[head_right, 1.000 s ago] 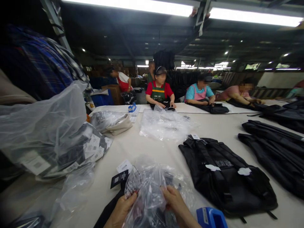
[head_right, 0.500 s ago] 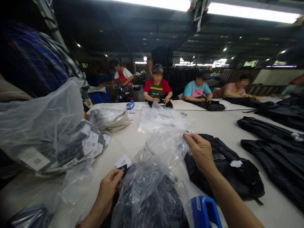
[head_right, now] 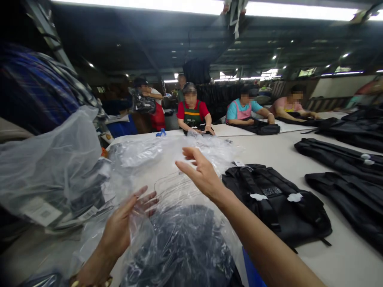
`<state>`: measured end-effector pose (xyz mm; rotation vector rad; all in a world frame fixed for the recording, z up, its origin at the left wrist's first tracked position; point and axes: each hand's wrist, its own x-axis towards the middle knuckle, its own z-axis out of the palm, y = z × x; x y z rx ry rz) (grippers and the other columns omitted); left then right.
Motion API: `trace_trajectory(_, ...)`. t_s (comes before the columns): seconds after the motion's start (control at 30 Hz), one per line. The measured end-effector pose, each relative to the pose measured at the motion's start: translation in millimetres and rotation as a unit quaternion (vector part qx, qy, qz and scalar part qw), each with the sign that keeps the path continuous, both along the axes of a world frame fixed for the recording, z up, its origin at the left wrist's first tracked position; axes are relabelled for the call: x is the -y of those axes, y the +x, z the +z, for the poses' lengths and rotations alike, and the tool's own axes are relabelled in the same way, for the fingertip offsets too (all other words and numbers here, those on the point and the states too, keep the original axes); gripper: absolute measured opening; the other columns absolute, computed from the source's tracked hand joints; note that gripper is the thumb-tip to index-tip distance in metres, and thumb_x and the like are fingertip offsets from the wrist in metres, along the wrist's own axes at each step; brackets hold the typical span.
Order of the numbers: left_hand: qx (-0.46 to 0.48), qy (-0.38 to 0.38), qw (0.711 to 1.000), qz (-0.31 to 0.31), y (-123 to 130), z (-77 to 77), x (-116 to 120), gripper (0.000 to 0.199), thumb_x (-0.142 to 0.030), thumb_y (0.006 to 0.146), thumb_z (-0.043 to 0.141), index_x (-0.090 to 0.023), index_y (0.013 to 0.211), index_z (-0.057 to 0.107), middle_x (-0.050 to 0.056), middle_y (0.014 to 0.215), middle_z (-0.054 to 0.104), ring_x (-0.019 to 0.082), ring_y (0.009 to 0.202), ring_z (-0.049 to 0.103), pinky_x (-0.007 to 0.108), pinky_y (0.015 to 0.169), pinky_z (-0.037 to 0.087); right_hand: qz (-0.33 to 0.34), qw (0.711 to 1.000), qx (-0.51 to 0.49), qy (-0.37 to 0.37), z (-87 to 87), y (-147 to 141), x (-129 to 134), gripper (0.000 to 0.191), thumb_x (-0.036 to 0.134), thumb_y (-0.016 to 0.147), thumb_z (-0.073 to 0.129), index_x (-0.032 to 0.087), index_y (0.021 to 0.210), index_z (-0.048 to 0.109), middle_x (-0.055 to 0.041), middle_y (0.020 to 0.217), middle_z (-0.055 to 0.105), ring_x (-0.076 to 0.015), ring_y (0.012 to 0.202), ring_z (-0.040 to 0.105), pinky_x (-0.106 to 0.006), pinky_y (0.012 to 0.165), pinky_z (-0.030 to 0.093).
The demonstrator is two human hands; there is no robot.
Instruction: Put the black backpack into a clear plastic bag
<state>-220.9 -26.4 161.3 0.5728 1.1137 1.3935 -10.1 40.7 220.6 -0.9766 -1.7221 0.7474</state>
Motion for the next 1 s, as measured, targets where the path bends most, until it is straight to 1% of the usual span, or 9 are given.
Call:
trace_trajectory(0.1,0.067,-0.027,0.997,0.002,-29,0.1,7,0.037,-0.027,0.086,0.043,-0.014,0.121,0.049,0.015,0.11,0.064,0.025,0.092,0.065,0.035,0.073,0.053,-0.186,0.967,0.166,-0.056,-81.1,36,-20,0.073,0.038,0.063,0.066,0.018,0.127,0.039,-0.0138,0.141,0.034,-0.0294,0.131,0.028,-0.048,0.108,0.021)
trace_trajectory(0.2,0.079,-0.048,0.996,-0.01,-47,-9.3,14,0.037,-0.027,0.088,0.041,-0.015,0.122,0.047,0.014,0.109,0.064,0.027,0.093,0.064,0.038,0.076,0.053,-0.235,0.936,0.19,-0.179,-151.6,55,-31,0.086,0.044,0.064,0.06,0.01,0.135,0.025,-0.0201,0.143,0.026,-0.0318,0.134,0.021,-0.05,0.107,0.022)
trace_trajectory(0.27,0.081,-0.062,0.995,-0.013,-55,-17.5,17,0.036,-0.027,0.088,0.041,-0.014,0.121,0.047,0.014,0.106,0.065,0.027,0.09,0.065,0.038,0.075,0.054,-0.232,0.933,0.184,-0.202,-179.8,55,-33,0.088,0.047,0.065,0.057,0.006,0.135,0.023,-0.0219,0.142,0.027,-0.0308,0.134,0.021,-0.047,0.108,0.022)
trace_trajectory(0.37,0.084,-0.078,0.993,-0.009,-66,-27.8,21,0.034,-0.027,0.087,0.042,-0.014,0.118,0.049,0.015,0.106,0.065,0.028,0.09,0.065,0.038,0.075,0.053,-0.217,0.931,0.184,-0.227,-199.2,43,-37,0.087,0.048,0.067,0.055,0.008,0.136,0.021,-0.0213,0.142,0.026,-0.0288,0.135,0.021,-0.045,0.107,0.024)
trace_trajectory(0.57,0.078,-0.093,0.993,-0.009,-85,-29.0,28,0.033,-0.031,0.082,0.053,-0.017,0.111,0.055,0.014,0.116,0.061,0.03,0.09,0.064,0.039,0.07,0.053,-0.171,0.926,0.217,-0.258,-218.4,9,-56,0.077,0.032,0.069,0.057,0.013,0.136,0.024,-0.0224,0.145,0.02,-0.0352,0.133,0.021,-0.057,0.101,0.025)
trace_trajectory(0.73,0.012,-0.08,0.997,-0.016,-100,-4.7,27,0.04,-0.044,0.076,0.057,-0.025,0.111,0.057,0.008,0.128,0.055,0.032,0.083,0.065,0.035,0.055,0.051,-0.12,0.942,0.202,-0.238,-225.5,-25,-69,0.061,0.022,0.071,0.053,0.016,0.129,0.038,-0.0187,0.141,0.032,-0.0357,0.131,0.026,-0.058,0.101,0.024)
trace_trajectory(0.83,-0.035,-0.079,0.996,0.029,-104,33.5,11,0.039,-0.044,0.083,0.045,-0.032,0.119,0.053,0.003,0.121,0.06,0.028,0.082,0.066,0.034,0.054,0.051,-0.059,0.963,0.162,-0.206,-198.5,-52,-63,0.041,0.03,0.078,0.046,0.016,0.116,0.051,-0.016,0.126,0.049,-0.0295,0.122,0.04,-0.05,0.103,0.029)
trace_trajectory(0.93,-0.102,-0.064,0.987,0.106,-89,90.8,-22,0.041,-0.041,0.089,0.032,-0.029,0.124,0.048,0.004,0.098,0.069,0.027,0.084,0.066,0.04,0.065,0.053,0.054,0.98,0.111,-0.154,-145.0,-71,-38,0.036,0.046,0.084,0.038,0.022,0.099,0.06,-0.0061,0.109,0.061,-0.0187,0.106,0.053,-0.032,0.096,0.039)
trace_trajectory(1.0,-0.142,0.021,0.987,0.073,-63,127.0,-54,0.041,-0.037,0.09,0.034,-0.021,0.127,0.045,0.006,0.094,0.069,0.028,0.094,0.063,0.036,0.068,0.052,0.109,0.985,0.028,-0.13,-111.1,-72,-19,0.04,0.052,0.085,0.036,0.025,0.104,0.059,-0.0032,0.113,0.059,-0.0174,0.108,0.052,-0.03,0.096,0.039)
